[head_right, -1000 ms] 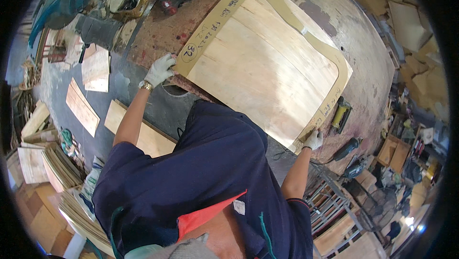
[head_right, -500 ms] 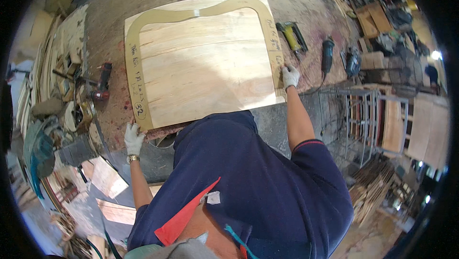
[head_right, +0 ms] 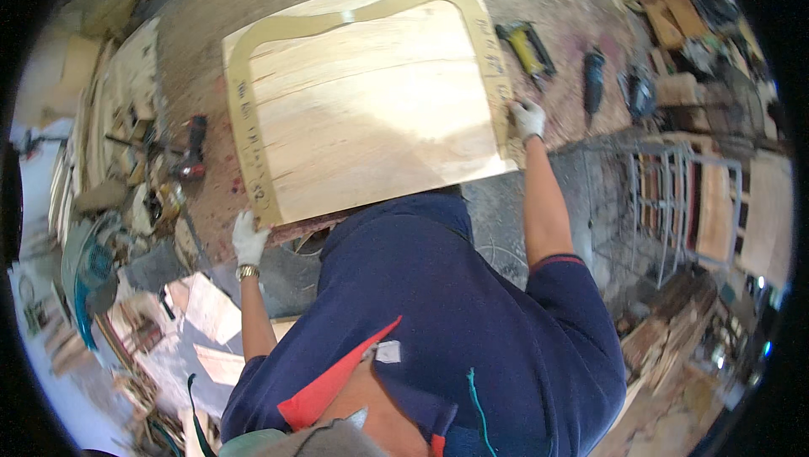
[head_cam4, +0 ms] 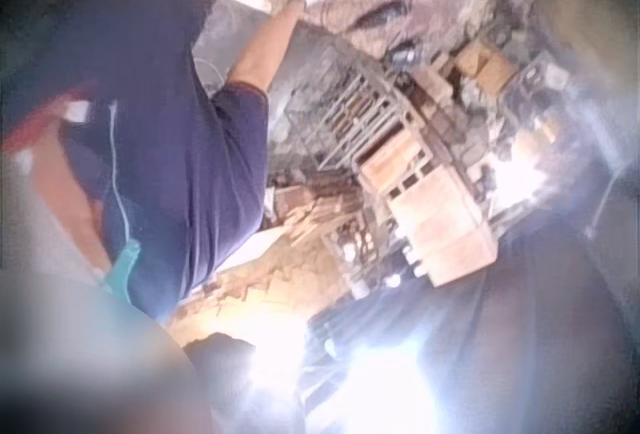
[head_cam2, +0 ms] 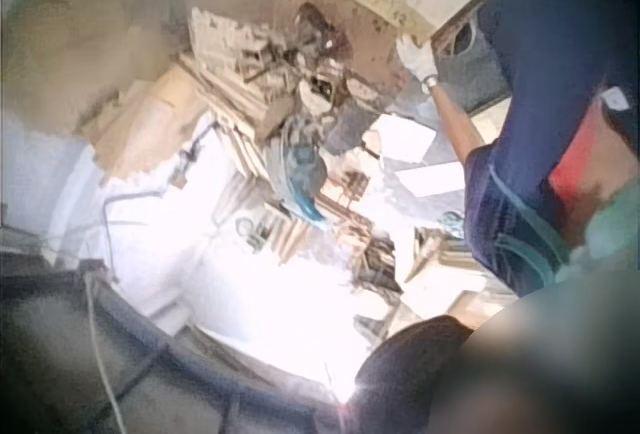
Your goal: The person assembles a curved wooden frame by fitting small wooden pieces into slots. He then measures and marks a large flat wooden panel using a ruler and a pen.
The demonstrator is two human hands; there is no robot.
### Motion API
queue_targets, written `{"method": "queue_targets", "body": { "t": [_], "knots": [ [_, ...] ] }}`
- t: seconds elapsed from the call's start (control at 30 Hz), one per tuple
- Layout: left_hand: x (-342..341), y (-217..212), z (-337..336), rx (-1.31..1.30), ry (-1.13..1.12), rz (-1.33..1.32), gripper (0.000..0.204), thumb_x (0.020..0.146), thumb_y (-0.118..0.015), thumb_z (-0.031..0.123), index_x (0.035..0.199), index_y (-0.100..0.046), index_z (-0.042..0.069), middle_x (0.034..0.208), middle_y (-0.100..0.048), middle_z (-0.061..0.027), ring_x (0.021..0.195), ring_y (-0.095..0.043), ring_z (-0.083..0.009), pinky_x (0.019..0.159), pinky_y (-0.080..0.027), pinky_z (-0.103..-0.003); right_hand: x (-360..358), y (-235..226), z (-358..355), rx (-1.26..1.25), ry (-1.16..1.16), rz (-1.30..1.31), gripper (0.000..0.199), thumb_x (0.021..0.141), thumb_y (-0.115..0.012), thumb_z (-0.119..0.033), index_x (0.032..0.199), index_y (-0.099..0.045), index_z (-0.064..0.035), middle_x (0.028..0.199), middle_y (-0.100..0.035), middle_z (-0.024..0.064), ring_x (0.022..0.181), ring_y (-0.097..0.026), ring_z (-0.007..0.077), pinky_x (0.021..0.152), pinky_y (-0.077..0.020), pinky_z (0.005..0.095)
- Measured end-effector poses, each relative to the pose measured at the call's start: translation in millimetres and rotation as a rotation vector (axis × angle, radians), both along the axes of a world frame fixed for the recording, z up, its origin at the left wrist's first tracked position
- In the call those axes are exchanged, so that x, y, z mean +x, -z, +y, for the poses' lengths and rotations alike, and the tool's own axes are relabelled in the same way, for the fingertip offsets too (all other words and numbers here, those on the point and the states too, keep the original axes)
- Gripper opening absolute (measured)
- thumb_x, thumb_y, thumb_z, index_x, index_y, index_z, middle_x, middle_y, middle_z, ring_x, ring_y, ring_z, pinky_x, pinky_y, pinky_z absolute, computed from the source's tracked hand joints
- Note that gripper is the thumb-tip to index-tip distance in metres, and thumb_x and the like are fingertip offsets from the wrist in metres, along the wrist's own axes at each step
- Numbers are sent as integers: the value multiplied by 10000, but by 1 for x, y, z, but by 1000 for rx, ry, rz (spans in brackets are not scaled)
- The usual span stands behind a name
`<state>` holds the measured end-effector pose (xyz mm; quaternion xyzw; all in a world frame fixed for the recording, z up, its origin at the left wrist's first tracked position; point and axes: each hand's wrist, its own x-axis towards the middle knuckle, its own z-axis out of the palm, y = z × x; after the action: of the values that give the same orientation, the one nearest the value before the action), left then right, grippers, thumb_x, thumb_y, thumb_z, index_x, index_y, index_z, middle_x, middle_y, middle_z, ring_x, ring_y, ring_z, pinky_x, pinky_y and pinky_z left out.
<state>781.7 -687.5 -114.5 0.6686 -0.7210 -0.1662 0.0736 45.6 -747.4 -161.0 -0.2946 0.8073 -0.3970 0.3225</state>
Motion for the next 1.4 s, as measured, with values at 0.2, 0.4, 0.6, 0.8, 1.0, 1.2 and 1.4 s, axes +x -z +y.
{"method": "queue_targets", "body": {
  "t": [0.2,0.4,0.6,0.8,1.0,1.2,1.4],
  "knots": [
    [-10,-6,-5,131,13,-180,775,695,-846,302,1380,-532,121,1277,-544,-150,1229,-497,-365,1016,-418,-481,-3,7,-3,-31,80,-65,248,863,-748,-103,1083,-751,10,864,-726,51,688,-650,105,635,-539,255],
    [-10,-12,-22,290,100,-326,848,727,-833,350,1486,-485,199,1365,-547,-145,1279,-485,-357,1045,-398,-499,-12,2,-1,53,-61,74,351,829,-783,-256,1044,-766,21,818,-729,25,663,-619,108,601,-491,294],
    [-19,-18,-30,284,132,-404,768,709,-849,322,1407,-560,185,1315,-567,-152,1264,-502,-363,1023,-417,-502,-31,-31,-42,10,-61,791,383,830,-712,-385,1062,-751,-82,973,-713,166,916,-678,350,816,-522,440],
    [-36,-28,-38,352,111,-446,684,698,-838,260,1328,-597,150,1283,-570,-180,1220,-521,-389,1007,-434,-499,-53,-31,-92,139,-268,994,414,851,-714,-358,1211,-663,-159,1129,-634,143,1103,-585,353,933,-487,464],
    [-41,-31,-41,370,99,-475,685,701,-815,222,1343,-590,140,1287,-563,-200,1213,-529,-397,1001,-448,-504,-92,6,-114,25,-277,1250,459,885,-660,-455,1296,-648,-253,1091,-622,95,1089,-568,322,899,-473,506],
    [-33,-24,-43,444,84,-480,684,737,-768,182,1394,-584,143,1353,-556,-224,1214,-546,-417,1022,-460,-484,-126,-8,-144,135,-100,1004,511,810,-691,-360,1275,-623,-161,1130,-613,155,1169,-525,374,949,-450,519],
    [-14,-7,-39,373,36,-201,645,725,-790,158,1340,-615,75,1265,-596,-252,1158,-590,-422,998,-480,-477,-78,-32,-74,92,-302,685,447,854,-661,-475,1124,-724,-125,992,-713,206,943,-680,394,836,-534,493]
  ]
}}
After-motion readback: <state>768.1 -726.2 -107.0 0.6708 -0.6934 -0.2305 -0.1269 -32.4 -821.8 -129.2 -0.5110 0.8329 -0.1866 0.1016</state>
